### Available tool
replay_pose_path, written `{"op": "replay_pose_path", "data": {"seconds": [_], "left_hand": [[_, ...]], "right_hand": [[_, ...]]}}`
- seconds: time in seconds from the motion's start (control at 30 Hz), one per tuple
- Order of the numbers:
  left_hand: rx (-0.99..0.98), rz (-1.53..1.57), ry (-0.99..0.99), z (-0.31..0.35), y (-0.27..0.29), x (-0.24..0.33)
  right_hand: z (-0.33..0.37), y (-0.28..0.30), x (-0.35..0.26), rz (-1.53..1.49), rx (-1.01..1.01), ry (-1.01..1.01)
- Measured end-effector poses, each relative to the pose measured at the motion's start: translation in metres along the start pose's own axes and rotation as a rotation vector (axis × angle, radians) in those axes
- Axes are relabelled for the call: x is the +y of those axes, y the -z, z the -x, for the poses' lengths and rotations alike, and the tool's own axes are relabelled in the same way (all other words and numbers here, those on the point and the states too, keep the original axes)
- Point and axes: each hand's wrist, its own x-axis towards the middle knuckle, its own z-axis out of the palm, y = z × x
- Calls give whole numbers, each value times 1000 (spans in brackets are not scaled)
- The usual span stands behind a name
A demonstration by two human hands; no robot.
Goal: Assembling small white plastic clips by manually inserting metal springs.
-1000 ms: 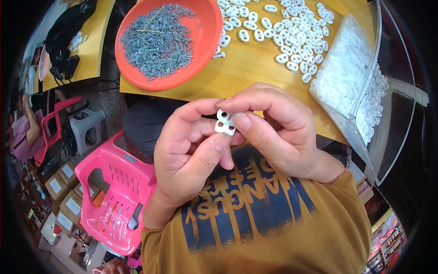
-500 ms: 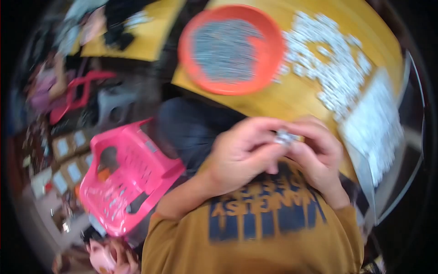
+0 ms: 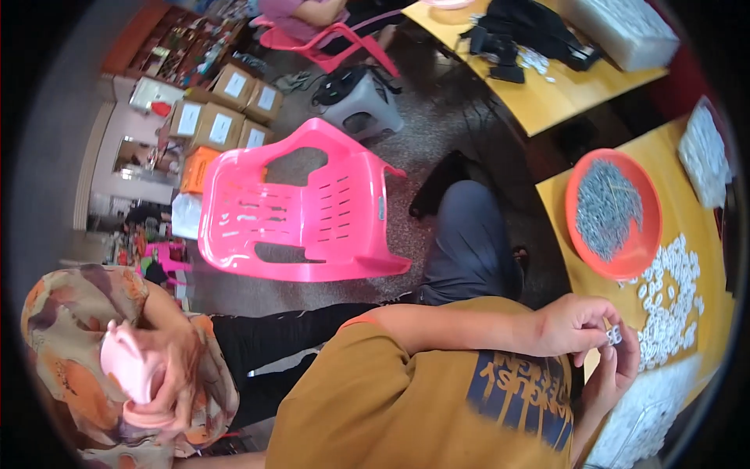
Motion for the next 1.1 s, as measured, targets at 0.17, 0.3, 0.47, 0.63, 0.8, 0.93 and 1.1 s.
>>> {"op": "replay_pose_path", "data": {"seconds": [0.17,0.3,0.47,0.63,0.8,0.93,1.1], "left_hand": [[45,-110,-53,5,3,2],[21,-82,-22,7,2,6],[28,-153,85,13,6,23],[-114,-218,-114,18,9,31],[-258,-219,-179,4,3,26],[-223,-204,-170,1,-4,21],[-214,-233,-183,-2,-5,18]], "right_hand": [[-4,8,7,-13,-45,-35],[-1,7,3,0,-28,-27],[-7,-11,-17,11,-68,-64],[-28,-10,-34,50,-267,335],[-20,5,-39,137,-217,439],[-18,12,-35,151,-194,473],[-20,13,-32,164,-199,491]]}}
